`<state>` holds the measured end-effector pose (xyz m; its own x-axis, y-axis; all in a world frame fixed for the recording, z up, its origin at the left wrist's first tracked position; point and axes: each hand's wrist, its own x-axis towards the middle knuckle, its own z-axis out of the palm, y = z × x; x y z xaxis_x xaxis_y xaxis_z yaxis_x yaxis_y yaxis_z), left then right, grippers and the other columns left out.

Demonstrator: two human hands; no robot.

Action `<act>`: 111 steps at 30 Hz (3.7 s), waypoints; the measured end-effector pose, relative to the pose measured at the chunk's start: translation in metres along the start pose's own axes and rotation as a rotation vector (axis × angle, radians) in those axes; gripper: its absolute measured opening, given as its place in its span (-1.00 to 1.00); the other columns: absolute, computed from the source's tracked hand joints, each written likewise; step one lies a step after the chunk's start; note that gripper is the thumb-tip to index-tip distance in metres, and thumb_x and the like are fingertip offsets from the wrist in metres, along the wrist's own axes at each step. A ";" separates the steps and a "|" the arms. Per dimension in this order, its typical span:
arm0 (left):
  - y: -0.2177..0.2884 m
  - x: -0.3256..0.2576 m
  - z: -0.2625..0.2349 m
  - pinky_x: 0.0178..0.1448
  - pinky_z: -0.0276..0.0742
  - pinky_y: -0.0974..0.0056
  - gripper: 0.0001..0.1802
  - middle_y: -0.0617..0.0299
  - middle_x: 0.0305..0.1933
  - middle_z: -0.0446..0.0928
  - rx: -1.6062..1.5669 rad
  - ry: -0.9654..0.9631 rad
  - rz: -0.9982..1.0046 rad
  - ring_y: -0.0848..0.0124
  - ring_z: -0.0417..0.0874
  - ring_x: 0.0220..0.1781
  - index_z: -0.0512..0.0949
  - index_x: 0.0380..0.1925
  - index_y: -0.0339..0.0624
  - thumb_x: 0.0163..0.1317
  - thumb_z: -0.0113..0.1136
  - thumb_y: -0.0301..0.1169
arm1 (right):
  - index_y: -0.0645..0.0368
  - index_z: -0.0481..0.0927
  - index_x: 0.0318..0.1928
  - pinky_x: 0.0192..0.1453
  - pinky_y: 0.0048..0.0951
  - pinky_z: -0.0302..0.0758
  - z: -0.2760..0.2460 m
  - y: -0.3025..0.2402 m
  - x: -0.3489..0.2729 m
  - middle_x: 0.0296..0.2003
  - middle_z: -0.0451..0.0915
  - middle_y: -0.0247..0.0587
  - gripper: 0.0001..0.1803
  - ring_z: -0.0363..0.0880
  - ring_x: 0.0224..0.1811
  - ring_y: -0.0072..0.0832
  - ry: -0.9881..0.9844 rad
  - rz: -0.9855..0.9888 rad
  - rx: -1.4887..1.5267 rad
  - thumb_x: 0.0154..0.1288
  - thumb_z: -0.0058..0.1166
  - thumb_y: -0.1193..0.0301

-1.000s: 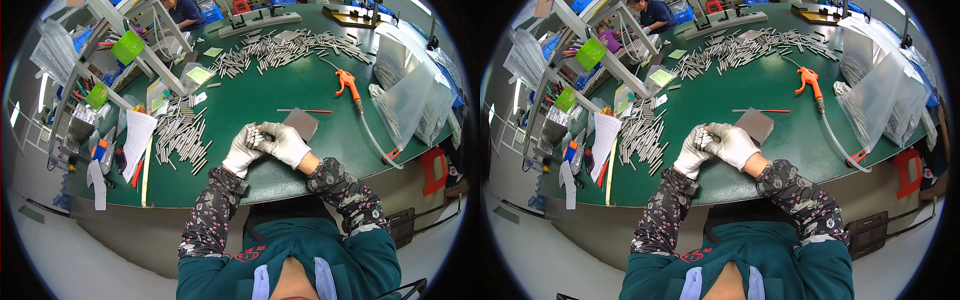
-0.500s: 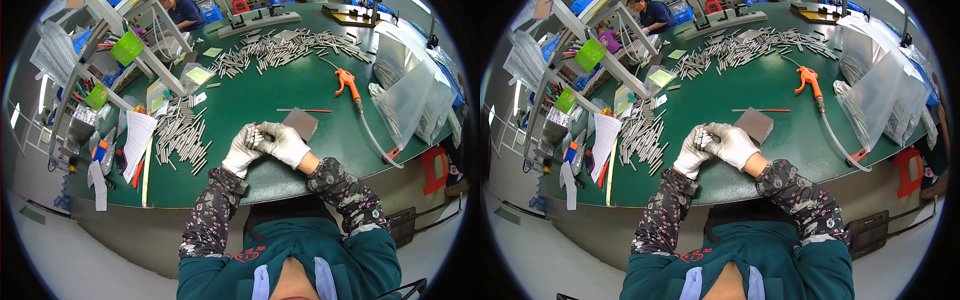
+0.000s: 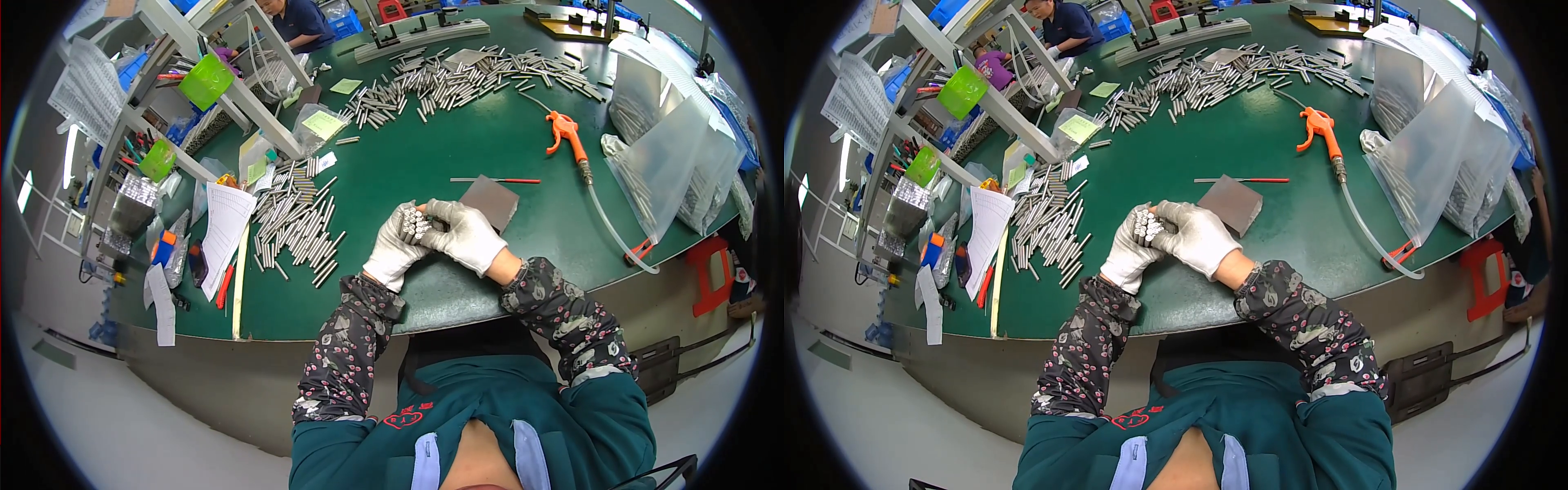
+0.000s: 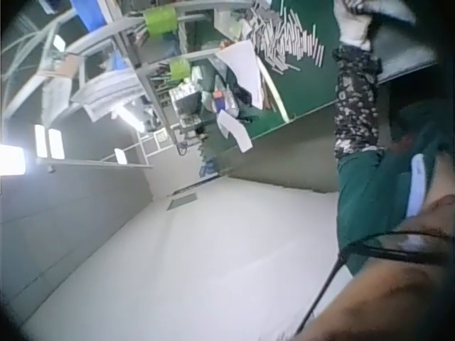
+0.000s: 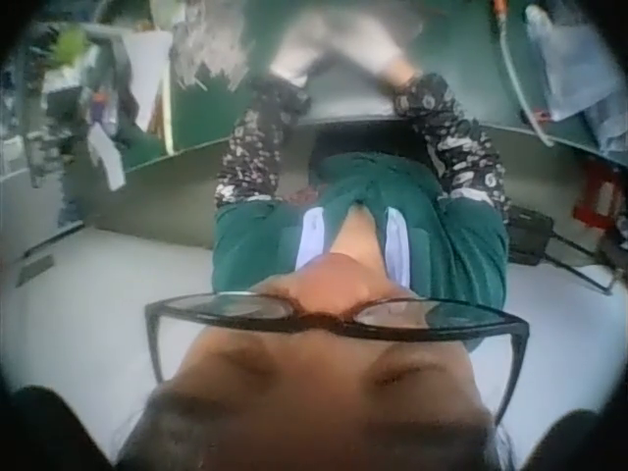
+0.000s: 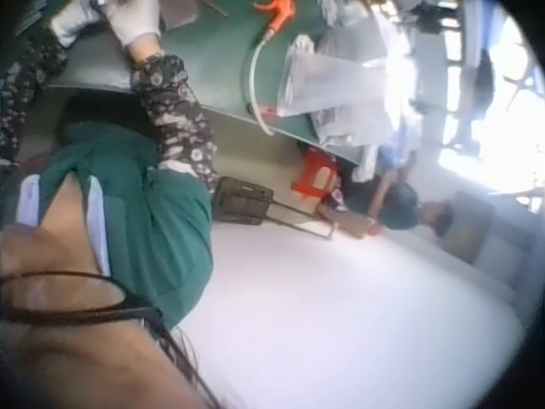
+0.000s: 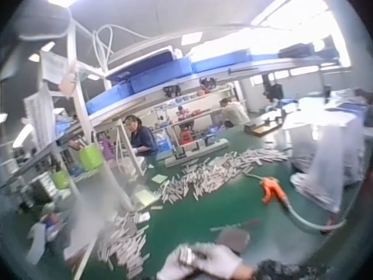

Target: Sanding the ends of a bundle of small metal rods using a sanding block at a manufacturing workstation.

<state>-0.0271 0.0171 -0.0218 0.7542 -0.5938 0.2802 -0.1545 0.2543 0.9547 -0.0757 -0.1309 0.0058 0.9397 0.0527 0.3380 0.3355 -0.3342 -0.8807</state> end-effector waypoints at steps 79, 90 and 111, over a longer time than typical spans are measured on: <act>-0.009 -0.007 0.003 -0.16 0.49 0.45 -0.41 0.32 -0.31 0.42 0.222 0.146 -0.018 0.55 0.50 -0.30 0.29 -0.07 -0.22 -0.20 0.22 -0.70 | 0.20 0.54 -0.18 -0.04 -0.26 0.41 -0.190 0.033 0.042 -0.20 0.53 0.06 -0.45 0.51 -0.11 -0.14 0.369 0.762 -0.995 -0.03 -0.08 0.01; -0.012 -0.002 0.000 -0.16 0.49 0.49 -0.37 0.36 -0.27 0.39 0.325 0.045 0.101 0.58 0.48 -0.30 0.29 0.01 -0.13 -0.14 0.20 -0.73 | 0.30 0.32 -0.12 -0.66 -0.57 0.34 -0.193 0.015 -0.007 -0.63 0.36 -0.32 -0.58 0.34 -0.72 -0.58 0.523 0.388 0.263 -0.02 0.06 0.41; -0.007 0.005 0.002 -0.40 0.40 0.52 -0.85 0.37 -0.50 0.34 -0.697 0.124 -0.383 0.59 0.40 -0.53 0.38 -0.34 -0.20 0.27 -0.06 -0.34 | 0.21 0.49 -0.08 -0.32 -0.65 0.45 -0.129 -0.077 -0.161 -0.27 0.58 -0.26 -0.57 0.51 -0.31 -0.62 -0.687 0.788 0.783 0.00 0.20 0.34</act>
<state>-0.0234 0.0105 -0.0272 0.7455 -0.6580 -0.1065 0.5328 0.4922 0.6884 -0.2613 -0.2346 0.0622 0.6638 0.6400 -0.3871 -0.5869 0.1248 -0.7999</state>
